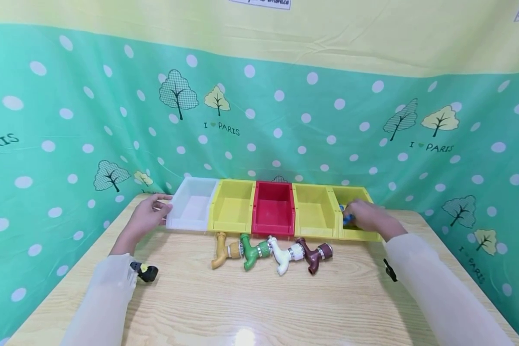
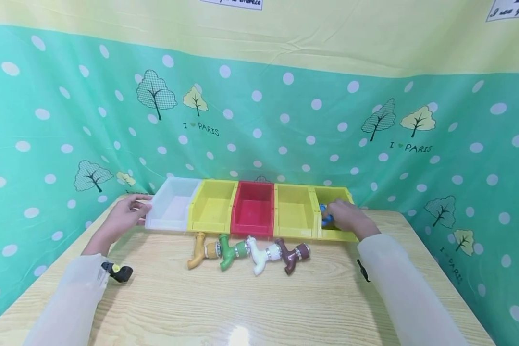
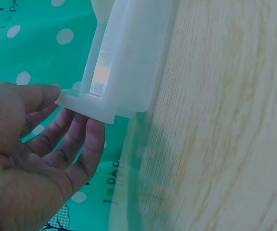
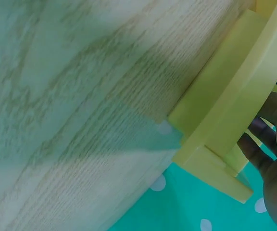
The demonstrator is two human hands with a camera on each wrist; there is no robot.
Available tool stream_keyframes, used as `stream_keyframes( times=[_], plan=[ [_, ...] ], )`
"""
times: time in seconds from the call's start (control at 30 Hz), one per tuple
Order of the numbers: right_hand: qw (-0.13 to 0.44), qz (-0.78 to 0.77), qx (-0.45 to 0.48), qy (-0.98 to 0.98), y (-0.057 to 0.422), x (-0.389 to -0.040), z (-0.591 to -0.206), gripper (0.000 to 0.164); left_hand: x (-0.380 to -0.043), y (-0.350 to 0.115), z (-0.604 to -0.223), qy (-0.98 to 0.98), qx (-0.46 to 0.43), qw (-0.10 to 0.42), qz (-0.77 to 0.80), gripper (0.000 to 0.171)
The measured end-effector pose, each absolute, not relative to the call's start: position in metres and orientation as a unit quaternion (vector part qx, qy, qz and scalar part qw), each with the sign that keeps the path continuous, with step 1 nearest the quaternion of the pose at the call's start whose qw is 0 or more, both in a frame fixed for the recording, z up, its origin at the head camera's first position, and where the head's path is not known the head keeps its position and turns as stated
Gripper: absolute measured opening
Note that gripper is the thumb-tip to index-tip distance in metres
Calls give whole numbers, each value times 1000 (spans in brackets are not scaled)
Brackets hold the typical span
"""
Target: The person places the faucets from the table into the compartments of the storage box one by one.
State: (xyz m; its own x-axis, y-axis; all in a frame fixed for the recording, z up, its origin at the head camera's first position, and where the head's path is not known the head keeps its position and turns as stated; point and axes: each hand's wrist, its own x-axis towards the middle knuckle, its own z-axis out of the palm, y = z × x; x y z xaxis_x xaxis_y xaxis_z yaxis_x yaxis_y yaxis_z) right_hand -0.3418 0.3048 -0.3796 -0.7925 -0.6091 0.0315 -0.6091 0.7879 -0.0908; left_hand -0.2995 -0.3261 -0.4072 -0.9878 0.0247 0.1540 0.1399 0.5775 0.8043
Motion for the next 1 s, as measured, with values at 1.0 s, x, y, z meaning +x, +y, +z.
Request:
stream_keyframes(
  times=[1.0],
  plan=[
    [93,70,336,-935,311,-309,-361,10,-301,-326,-406,-885,-42,58,-460,47]
  ],
)
